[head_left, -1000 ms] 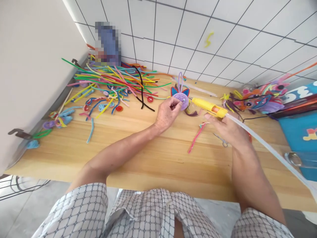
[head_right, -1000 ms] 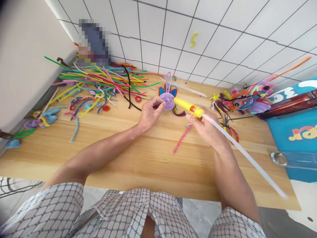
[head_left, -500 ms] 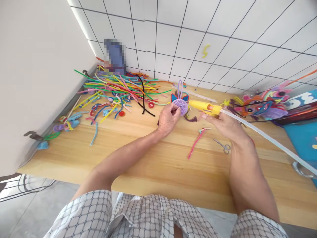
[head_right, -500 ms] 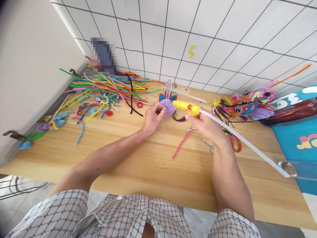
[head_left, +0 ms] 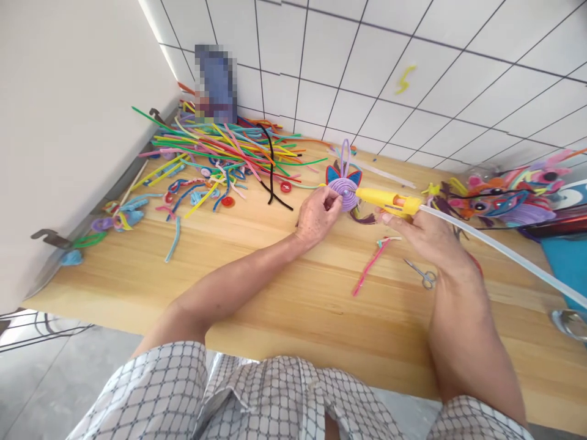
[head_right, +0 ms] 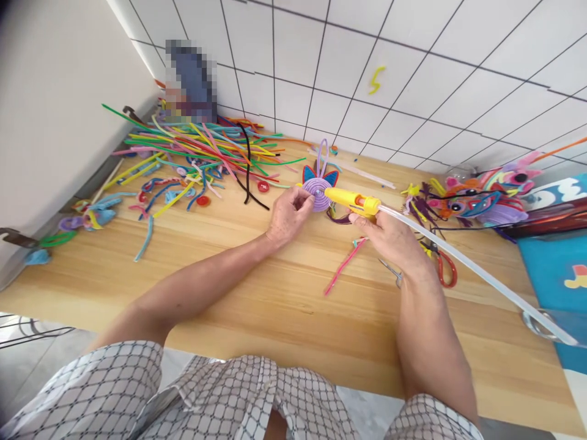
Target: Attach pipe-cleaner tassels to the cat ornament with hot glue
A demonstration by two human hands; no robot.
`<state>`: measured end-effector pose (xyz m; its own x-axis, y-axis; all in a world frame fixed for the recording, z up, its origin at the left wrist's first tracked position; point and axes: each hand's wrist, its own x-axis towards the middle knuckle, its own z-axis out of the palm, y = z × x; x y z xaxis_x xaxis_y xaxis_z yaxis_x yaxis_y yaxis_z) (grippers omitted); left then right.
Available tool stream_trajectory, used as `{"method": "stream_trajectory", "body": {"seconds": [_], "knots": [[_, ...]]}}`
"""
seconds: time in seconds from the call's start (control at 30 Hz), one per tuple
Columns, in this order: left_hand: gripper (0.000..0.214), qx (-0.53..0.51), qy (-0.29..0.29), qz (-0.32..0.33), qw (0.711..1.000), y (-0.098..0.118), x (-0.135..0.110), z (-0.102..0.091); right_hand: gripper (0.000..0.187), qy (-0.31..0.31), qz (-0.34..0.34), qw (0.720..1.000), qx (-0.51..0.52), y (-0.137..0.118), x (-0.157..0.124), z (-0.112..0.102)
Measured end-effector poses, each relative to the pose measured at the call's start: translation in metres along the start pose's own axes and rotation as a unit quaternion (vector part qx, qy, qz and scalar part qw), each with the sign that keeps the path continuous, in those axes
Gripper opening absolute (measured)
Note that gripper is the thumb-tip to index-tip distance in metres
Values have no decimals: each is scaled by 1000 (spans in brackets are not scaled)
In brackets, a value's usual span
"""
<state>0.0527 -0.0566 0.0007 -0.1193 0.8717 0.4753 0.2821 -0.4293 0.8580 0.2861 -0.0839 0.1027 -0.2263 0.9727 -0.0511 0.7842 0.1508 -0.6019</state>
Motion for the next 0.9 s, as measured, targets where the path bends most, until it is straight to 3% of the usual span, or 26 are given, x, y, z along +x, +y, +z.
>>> {"method": "stream_trajectory", "body": {"seconds": [0.53,0.9], "knots": [[34,0,-24,17,1000,1,-1,1,40,-4,7,999,-49,-5,3,-4],[33,-16,-43,-7,999,5,0,-1,39,5,22,998,-65,-5,2,-4]]}}
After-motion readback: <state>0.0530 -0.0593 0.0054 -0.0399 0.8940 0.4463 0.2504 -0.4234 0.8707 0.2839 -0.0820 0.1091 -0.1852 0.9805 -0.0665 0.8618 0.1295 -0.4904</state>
